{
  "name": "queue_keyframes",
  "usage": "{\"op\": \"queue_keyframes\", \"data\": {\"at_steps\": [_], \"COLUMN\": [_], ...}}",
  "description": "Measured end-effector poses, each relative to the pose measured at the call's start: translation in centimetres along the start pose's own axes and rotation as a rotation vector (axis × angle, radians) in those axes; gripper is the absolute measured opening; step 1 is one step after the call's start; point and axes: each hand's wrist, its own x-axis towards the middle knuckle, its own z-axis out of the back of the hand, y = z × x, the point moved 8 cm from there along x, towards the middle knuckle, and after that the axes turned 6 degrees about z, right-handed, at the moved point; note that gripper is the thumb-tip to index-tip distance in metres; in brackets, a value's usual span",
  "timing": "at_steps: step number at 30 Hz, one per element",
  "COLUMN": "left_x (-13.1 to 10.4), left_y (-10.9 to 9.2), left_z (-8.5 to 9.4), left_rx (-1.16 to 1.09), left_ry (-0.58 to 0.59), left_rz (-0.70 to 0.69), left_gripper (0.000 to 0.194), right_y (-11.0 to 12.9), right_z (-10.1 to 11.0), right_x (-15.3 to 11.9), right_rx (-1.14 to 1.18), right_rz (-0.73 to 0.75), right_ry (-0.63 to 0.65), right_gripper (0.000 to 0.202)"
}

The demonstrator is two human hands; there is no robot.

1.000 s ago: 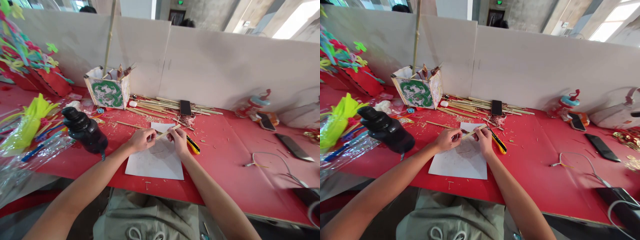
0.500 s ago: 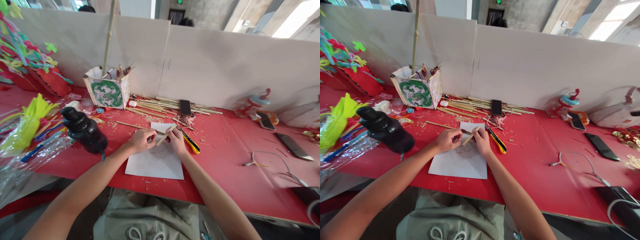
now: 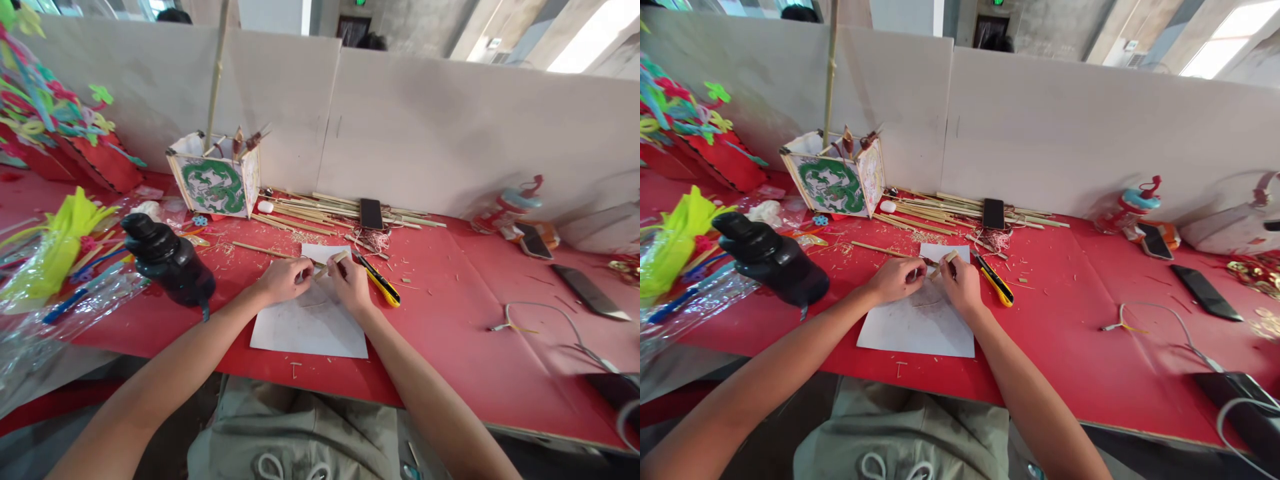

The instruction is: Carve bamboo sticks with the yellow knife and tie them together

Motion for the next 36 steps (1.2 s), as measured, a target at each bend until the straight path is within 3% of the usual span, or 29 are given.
{"op": "queue_keyframes", "data": {"at_steps": [7,16,25,27,32,34,36], "left_x": [0.1,0.1,0.2,0.2,0.0,0.0,0.1], "left_y": [0.8,1.0,0.7,0.7,1.0,1.0,0.8], "left_z": [-0.7,-1.0,-1.0,-1.0,-1.1,-1.1,-1.0], "left_rx": [0.115,0.072,0.064,0.060,0.079,0.075,0.056], "left_ry": [0.034,0.057,0.118,0.130,0.139,0.144,0.151], "left_rz": [0.022,0.033,0.019,0.028,0.080,0.091,0.086], "left_gripper": [0.015,0.018,0.022,0.023,0.022,0.022,0.022], "right_y": [1.5,-0.1,4.4,3.6,0.1,0.2,1.5], "right_z": [-1.8,0.3,-3.2,-3.2,-0.5,-0.4,-1.5], "right_x": [-0.3,0.1,-1.3,-1.1,0.3,0.3,-0.1], "right_rx": [-0.021,-0.182,-0.067,-0.157,-0.478,-0.510,-0.454], "right_rz": [0.133,0.033,0.279,0.221,-0.046,-0.030,0.063], "right_ry": [0.188,-0.031,0.377,0.375,0.182,0.195,0.292], "right_gripper": [0.020,0.029,0.019,0.020,0.026,0.027,0.026]}}
